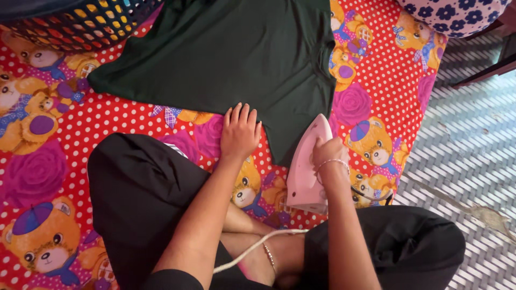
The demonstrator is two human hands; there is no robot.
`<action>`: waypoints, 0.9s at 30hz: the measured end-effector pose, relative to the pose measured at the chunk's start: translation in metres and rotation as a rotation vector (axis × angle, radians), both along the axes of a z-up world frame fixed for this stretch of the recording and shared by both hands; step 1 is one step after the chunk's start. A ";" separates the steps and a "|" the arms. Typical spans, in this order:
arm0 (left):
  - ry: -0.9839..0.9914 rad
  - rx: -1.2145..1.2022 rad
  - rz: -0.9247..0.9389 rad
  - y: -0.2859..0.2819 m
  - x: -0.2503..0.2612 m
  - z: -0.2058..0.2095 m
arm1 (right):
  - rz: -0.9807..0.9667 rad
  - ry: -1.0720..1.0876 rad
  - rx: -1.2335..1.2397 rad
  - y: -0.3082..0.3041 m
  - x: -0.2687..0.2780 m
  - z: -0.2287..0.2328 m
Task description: The person irons a dark green t-shirt laid out on a colorful bedspread. They use a pink iron to smooth the front, sleeves, and back of the shirt, adjusting the fabric with their hands between passes.
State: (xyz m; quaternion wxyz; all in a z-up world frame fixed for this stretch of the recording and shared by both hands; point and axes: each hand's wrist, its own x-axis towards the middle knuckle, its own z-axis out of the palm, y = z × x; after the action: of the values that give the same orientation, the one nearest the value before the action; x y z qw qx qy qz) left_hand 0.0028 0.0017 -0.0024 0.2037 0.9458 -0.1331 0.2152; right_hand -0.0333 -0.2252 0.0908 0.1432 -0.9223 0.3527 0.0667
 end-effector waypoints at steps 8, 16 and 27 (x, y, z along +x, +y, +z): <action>-0.011 -0.006 -0.003 0.000 -0.003 0.005 | 0.101 -0.016 -0.011 -0.031 0.079 0.002; 0.004 0.001 -0.001 -0.001 -0.003 0.003 | 0.006 0.016 0.010 -0.022 0.036 0.008; 0.010 0.027 0.004 -0.001 -0.001 0.005 | 0.125 0.047 0.089 -0.053 0.122 0.015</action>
State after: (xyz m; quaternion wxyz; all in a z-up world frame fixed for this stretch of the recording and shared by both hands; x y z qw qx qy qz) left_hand 0.0018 0.0011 0.0024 0.1913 0.9497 -0.1330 0.2091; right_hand 0.0890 -0.2785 0.1062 0.1714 -0.9334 0.2944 0.1128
